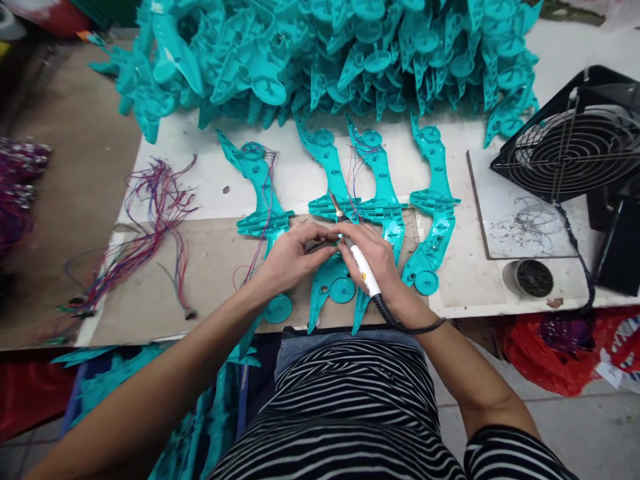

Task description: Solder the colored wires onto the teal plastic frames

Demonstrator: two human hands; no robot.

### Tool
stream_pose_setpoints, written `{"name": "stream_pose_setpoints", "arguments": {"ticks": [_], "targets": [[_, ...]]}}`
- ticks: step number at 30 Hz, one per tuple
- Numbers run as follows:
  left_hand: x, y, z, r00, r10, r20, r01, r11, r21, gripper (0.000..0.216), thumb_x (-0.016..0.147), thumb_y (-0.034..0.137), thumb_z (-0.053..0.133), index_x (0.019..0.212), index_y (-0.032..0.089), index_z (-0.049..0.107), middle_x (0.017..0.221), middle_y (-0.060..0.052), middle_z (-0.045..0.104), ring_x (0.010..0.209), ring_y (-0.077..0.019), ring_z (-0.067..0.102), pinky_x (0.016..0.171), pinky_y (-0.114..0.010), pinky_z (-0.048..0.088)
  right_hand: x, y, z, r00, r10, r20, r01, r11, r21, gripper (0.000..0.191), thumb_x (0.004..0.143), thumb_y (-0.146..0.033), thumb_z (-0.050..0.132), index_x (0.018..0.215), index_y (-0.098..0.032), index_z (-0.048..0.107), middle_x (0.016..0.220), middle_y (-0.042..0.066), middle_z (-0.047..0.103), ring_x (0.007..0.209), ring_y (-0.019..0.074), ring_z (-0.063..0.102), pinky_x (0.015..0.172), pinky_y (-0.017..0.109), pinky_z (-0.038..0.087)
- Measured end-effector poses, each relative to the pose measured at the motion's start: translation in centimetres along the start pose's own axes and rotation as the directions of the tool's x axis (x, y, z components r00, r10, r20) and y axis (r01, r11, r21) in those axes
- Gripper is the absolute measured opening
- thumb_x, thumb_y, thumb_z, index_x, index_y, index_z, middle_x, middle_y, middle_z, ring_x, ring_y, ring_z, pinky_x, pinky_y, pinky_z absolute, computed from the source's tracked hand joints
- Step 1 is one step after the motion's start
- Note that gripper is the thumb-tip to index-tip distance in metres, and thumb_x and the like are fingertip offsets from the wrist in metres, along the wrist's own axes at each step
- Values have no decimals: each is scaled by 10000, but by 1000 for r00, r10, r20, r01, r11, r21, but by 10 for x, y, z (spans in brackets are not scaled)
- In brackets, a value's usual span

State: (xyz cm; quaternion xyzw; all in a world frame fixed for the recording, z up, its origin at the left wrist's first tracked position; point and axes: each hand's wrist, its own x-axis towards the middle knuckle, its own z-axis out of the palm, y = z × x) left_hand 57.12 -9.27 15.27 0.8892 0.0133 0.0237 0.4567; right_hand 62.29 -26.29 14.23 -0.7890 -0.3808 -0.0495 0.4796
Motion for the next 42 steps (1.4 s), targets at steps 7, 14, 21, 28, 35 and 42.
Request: {"name": "stream_pose_setpoints", "arguments": {"ticks": [7, 14, 21, 28, 35, 42], "targets": [[-3, 3, 0, 999, -35, 23, 36, 999, -40, 79, 817, 142, 628, 786, 189, 684, 807, -27, 691, 850, -181, 608, 804, -342, 488, 1, -2, 1, 999, 24, -28, -22, 998, 59, 228, 896, -159, 567, 1098, -234, 642, 1027, 22, 724, 918, 163, 687, 871, 326, 562], [-6, 5, 2, 998, -65, -6, 64, 994, -94, 84, 844, 166, 615, 806, 195, 685, 795, -21, 697, 809, -172, 609, 760, -328, 486, 2, -2, 2, 998, 60, -12, -60, 996, 61, 219, 908, -183, 557, 1100, -230, 650, 1022, 26, 717, 882, 160, 679, 858, 331, 560], [-12, 0, 3, 991, -124, -41, 126, 991, 50, 89, 807, 143, 677, 743, 202, 694, 750, -18, 704, 788, -193, 594, 775, -361, 460, -11, -11, -25, 989, -138, -45, 136, 990, -48, 311, 966, -356, 579, 1230, -205, 642, 926, 66, 683, 875, 195, 628, 821, 363, 542], [-16, -4, 6, 993, -112, -44, 114, 993, 43, 86, 803, 159, 675, 733, 208, 679, 775, -18, 707, 794, -188, 602, 783, -360, 462, -48, -20, -39, 987, -143, -77, 141, 990, -30, 210, 855, -94, 631, 1013, -210, 707, 775, 22, 682, 737, 168, 641, 677, 326, 553], [-15, -5, 7, 994, -99, -45, 101, 994, 51, 92, 792, 154, 657, 723, 214, 671, 766, -16, 702, 791, -185, 599, 790, -366, 462, -53, -17, -36, 978, -205, -38, 203, 978, -45, 240, 848, -80, 612, 1033, -206, 698, 774, 30, 692, 726, 173, 656, 651, 325, 570], [-15, -5, 8, 993, -106, -48, 109, 992, 60, 89, 793, 158, 670, 720, 210, 672, 759, -16, 700, 791, -187, 598, 792, -367, 461, -53, -16, -35, 967, -254, -10, 253, 966, -55, 238, 850, -72, 600, 1033, -199, 684, 726, 15, 645, 730, 166, 628, 657, 317, 564]]}}
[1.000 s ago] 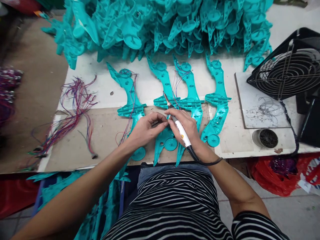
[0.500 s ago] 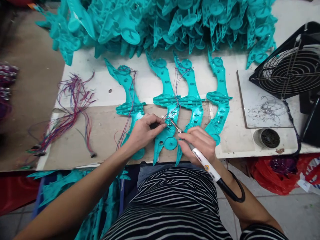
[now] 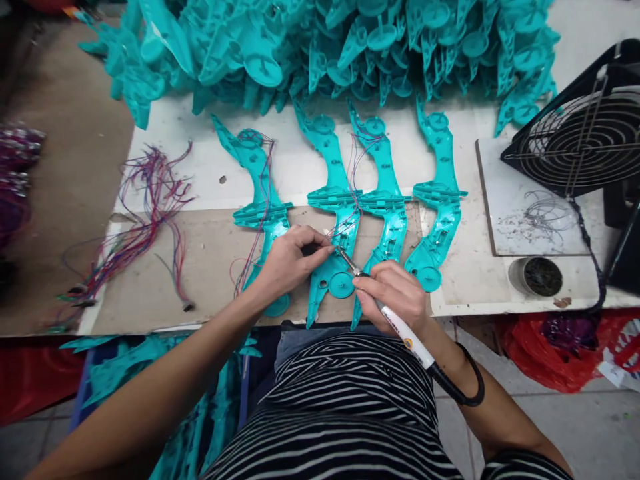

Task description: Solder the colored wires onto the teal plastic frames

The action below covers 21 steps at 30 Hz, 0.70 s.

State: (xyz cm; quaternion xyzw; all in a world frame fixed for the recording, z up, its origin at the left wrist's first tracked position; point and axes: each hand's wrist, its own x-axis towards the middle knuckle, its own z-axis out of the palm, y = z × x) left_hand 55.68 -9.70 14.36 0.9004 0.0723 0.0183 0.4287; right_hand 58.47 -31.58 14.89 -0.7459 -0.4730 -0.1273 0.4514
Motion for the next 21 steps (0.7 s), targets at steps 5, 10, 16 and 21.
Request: {"name": "stream_pose_setpoints", "arguments": {"ticks": [5, 10, 16, 21], "targets": [[0, 1, 0, 1000, -2, 1, 2, 1000, -9, 94, 795, 159, 666, 715, 209, 672, 766, -17, 706, 795, -187, 600, 795, -367, 457, -1, -1, -1, 1000, -18, 22, 18, 1000, -10, 230, 839, -62, 612, 1016, -190, 685, 709, 13, 630, 721, 159, 624, 657, 300, 558], [0, 2, -1, 1000, -5, 10, 5, 1000, -10, 101, 792, 150, 656, 707, 205, 666, 769, -14, 710, 789, -182, 605, 806, -367, 460, -3, 0, -3, 1000, -11, -12, 10, 1000, -30, 274, 835, -83, 610, 1055, -216, 702, 715, 5, 648, 722, 166, 639, 678, 316, 566], [0, 2, 0, 1000, -2, 3, 2, 1000, -10, 120, 785, 136, 665, 691, 211, 658, 748, -9, 699, 771, -180, 598, 797, -369, 457, -3, 0, -1, 1000, -17, -4, 17, 999, -27, 273, 841, -76, 609, 1058, -218, 696, 712, 6, 637, 708, 164, 630, 654, 316, 566], [1, 2, 0, 1000, -3, 3, 3, 1000, -17, 114, 783, 141, 664, 690, 208, 662, 750, -15, 699, 774, -181, 597, 796, -369, 458, -4, 0, -1, 999, -20, -27, 19, 1000, -16, 259, 835, -61, 615, 1044, -192, 695, 725, 22, 640, 725, 171, 630, 653, 313, 564]]}}
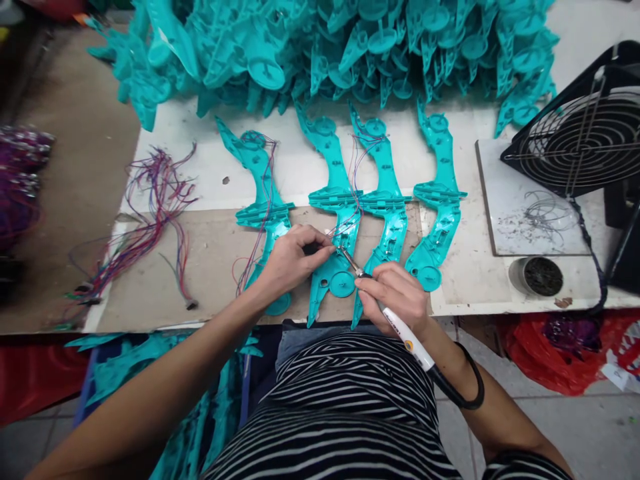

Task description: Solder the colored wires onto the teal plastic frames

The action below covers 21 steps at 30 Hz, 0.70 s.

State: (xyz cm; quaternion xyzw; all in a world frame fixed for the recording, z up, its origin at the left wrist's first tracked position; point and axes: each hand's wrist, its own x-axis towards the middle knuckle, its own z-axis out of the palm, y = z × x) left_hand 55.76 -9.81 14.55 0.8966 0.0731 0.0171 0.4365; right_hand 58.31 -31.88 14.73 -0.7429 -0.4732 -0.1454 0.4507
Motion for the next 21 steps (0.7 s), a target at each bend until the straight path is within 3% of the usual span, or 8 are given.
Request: {"name": "stream_pose_setpoints", "arguments": {"ticks": [3, 8, 11, 16, 21], "targets": [[0, 0, 0, 1000, 3, 1, -3, 1000, 3, 115, 781, 147, 664, 686, 211, 659, 742, -12, 696, 768, -180, 595, 802, -373, 460, -1, 2, -6, 999, 16, -35, -17, 999, -31, 290, 845, -73, 625, 1095, -208, 684, 766, 33, 663, 760, 184, 645, 669, 322, 563], [0, 0, 0, 1000, 8, -2, -8, 1000, -2, 103, 773, 143, 657, 693, 209, 658, 749, -9, 699, 766, -177, 601, 818, -378, 459, -2, 10, -15, 986, 106, -126, -112, 993, -41, 303, 958, -251, 575, 1249, -223, 651, 833, 53, 700, 779, 197, 669, 693, 340, 561], [0, -1, 1, 1000, 8, -6, -8, 1000, -5, 95, 772, 150, 659, 695, 204, 661, 741, -14, 693, 759, -179, 597, 805, -373, 459, 2, 19, -16, 971, 158, -180, -176, 980, -91, 298, 946, -223, 603, 1239, -228, 654, 840, 35, 721, 747, 177, 678, 711, 317, 568], [0, 0, 2, 1000, 0, -11, 1, 1000, 24, 77, 770, 151, 656, 711, 200, 664, 744, -13, 682, 793, -187, 602, 789, -355, 476, 12, 38, -13, 982, 150, -115, -183, 908, -377, 287, 920, -211, 644, 1207, -202, 651, 1034, 55, 748, 986, 208, 697, 916, 343, 571], [-4, 1, 3, 997, 34, -72, -25, 992, 123, 65, 781, 149, 660, 832, 189, 668, 847, -40, 679, 860, -207, 606, 811, -367, 494, 10, 50, -8, 980, 198, -28, -186, 851, -492, 312, 956, -298, 586, 1247, -196, 638, 1129, 72, 729, 1137, 255, 646, 955, 395, 562]]}}
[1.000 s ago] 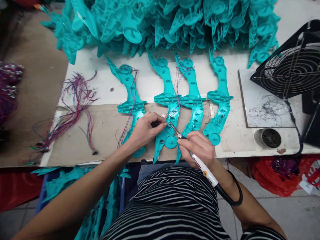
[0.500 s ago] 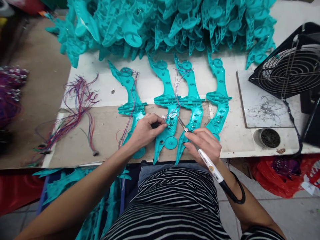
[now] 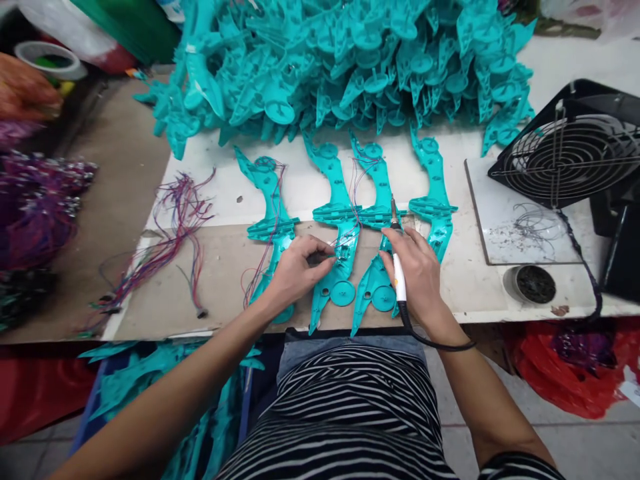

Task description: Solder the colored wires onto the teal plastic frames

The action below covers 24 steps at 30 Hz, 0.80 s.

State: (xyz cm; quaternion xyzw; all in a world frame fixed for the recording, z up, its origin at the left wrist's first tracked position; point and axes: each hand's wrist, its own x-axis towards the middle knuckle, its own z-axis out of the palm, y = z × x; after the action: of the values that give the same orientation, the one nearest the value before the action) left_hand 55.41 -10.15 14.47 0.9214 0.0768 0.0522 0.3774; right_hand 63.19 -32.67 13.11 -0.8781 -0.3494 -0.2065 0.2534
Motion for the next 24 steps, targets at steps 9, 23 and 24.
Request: {"name": "stream_pose_setpoints", "arguments": {"ticks": [9, 23, 24], "targets": [[-2, 39, 26, 991, -133, -32, 135, 907, 399, 669, 817, 451, 713, 1373, 145, 500, 1175, -175, 618, 1137, -371, 543, 960, -502, 438, 4, 8, 4, 998, -3, 63, 12, 989, -147, 343, 950, -295, 556, 1270, -192, 621, 997, 77, 736, 896, 243, 662, 782, 341, 522], [-47, 23, -57, 977, -186, -107, 194, 978, 78, 539, 809, 301, 614, 1331, 181, 557, 1193, -103, 626, 1073, -264, 630, 946, -402, 530, 6, 11, 2, 997, -80, -16, 76, 984, -160, 327, 955, -288, 474, 1212, -162, 631, 896, 75, 733, 747, 213, 658, 687, 302, 478], [-50, 15, -64, 972, -196, -128, 208, 973, 96, 538, 812, 306, 611, 1332, 178, 558, 1197, -105, 628, 1076, -267, 631, 945, -403, 530, 7, 9, 2, 996, -86, -19, 82, 983, -164, 326, 959, -293, 470, 1210, -164, 632, 883, 72, 729, 743, 213, 657, 683, 301, 477]]}}
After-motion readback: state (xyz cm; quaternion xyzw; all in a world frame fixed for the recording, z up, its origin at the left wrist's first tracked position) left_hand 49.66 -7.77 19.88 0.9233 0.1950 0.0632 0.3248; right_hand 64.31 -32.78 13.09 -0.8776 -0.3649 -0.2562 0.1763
